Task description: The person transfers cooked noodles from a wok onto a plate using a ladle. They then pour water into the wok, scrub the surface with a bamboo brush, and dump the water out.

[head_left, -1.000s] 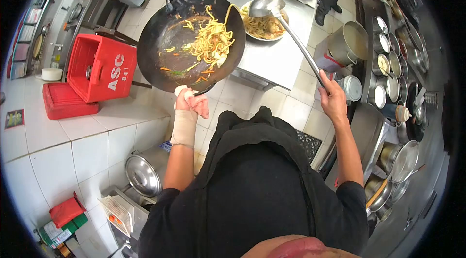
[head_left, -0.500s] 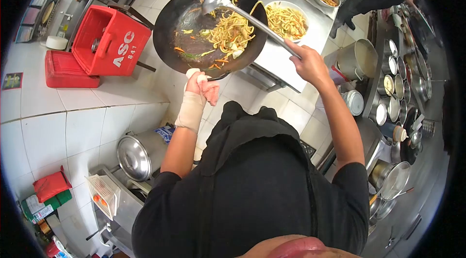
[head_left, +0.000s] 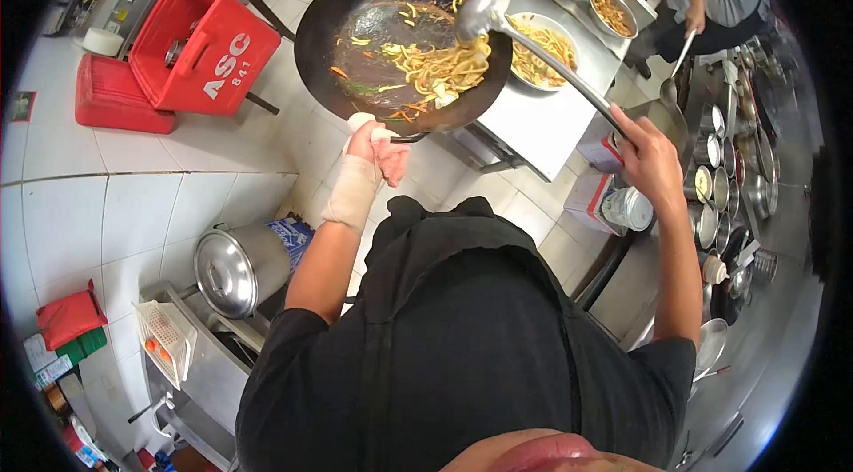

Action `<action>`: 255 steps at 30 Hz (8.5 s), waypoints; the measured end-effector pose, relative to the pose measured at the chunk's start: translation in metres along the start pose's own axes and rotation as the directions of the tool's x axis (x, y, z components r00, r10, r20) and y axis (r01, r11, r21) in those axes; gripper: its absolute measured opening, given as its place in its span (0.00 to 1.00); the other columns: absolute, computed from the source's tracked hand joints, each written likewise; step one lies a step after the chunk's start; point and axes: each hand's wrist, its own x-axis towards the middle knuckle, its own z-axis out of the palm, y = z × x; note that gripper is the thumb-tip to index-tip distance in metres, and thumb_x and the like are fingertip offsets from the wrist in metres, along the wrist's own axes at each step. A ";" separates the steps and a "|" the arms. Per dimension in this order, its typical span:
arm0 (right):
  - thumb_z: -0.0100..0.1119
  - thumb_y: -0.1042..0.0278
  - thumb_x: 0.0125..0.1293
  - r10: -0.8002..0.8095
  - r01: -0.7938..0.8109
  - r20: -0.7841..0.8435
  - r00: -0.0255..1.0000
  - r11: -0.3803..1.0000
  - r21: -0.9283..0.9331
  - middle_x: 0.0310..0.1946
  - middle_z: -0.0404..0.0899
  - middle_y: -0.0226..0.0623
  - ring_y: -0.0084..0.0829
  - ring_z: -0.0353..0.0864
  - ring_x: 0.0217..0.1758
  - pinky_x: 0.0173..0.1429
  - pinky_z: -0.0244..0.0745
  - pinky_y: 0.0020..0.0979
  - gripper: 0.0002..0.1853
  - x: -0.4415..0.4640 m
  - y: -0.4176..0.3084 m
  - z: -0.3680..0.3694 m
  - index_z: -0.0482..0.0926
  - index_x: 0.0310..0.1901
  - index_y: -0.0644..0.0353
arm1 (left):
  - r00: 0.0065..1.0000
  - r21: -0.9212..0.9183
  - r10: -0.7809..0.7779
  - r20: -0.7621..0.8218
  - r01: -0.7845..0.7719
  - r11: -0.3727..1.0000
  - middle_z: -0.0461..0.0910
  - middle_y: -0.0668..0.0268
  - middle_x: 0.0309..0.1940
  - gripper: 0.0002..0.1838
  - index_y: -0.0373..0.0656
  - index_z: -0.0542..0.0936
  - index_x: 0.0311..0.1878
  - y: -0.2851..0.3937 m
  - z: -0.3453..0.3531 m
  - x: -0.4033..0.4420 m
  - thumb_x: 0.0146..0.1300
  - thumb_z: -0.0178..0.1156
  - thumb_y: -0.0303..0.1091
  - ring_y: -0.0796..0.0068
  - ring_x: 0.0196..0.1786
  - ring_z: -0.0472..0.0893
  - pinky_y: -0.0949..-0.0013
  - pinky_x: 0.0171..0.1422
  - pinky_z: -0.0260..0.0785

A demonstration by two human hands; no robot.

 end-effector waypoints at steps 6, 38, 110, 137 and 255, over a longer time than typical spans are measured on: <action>0.56 0.69 0.64 0.017 -0.016 -0.012 1.000 0.999 0.052 0.38 0.78 0.45 0.45 0.81 0.44 0.51 0.75 0.43 0.26 0.035 -0.022 0.042 0.74 0.65 0.39 | 0.999 -0.013 -0.045 0.028 0.045 0.999 0.78 0.43 0.27 0.15 0.39 0.71 0.38 0.001 -0.001 0.011 0.57 0.57 0.42 0.48 0.27 0.80 0.50 0.32 0.76; 0.61 0.79 0.57 0.083 -0.089 0.035 0.996 0.841 0.534 0.45 0.83 0.50 0.34 0.83 0.40 0.48 0.76 0.31 0.30 -0.027 -0.047 0.119 0.73 0.65 0.55 | 0.960 -0.143 -0.027 0.277 0.069 0.987 0.62 0.61 0.10 0.20 0.47 0.61 0.12 0.004 0.012 0.019 0.59 0.52 0.36 0.50 0.18 0.73 0.44 0.12 0.61; 0.56 0.65 0.65 0.059 -0.022 -0.181 0.982 0.979 0.201 0.44 0.81 0.47 0.46 0.81 0.49 0.54 0.75 0.44 0.26 0.059 0.006 0.069 0.72 0.66 0.35 | 0.907 -0.113 0.325 0.267 -0.305 0.946 0.68 0.65 0.15 0.12 0.49 0.67 0.23 0.038 0.119 0.004 0.59 0.54 0.40 0.57 0.17 0.73 0.54 0.21 0.70; 0.59 0.73 0.61 0.207 -0.185 -0.189 0.960 0.974 0.128 0.34 0.78 0.43 0.46 0.81 0.38 0.45 0.74 0.42 0.30 -0.070 0.067 -0.024 0.72 0.66 0.37 | 0.937 -0.044 0.306 0.167 -0.303 0.952 0.53 0.60 0.10 0.22 0.55 0.55 0.12 0.049 0.112 0.014 0.62 0.48 0.41 0.55 0.07 0.51 0.51 0.09 0.40; 0.56 0.71 0.64 -0.059 0.036 0.047 0.997 0.917 0.398 0.47 0.80 0.60 0.53 0.81 0.51 0.57 0.73 0.40 0.25 0.032 -0.055 0.047 0.73 0.64 0.53 | 0.977 -0.092 0.152 0.152 -0.139 0.986 0.63 0.58 0.09 0.26 0.48 0.58 0.11 0.030 0.013 0.023 0.63 0.53 0.43 0.49 0.11 0.67 0.48 0.13 0.62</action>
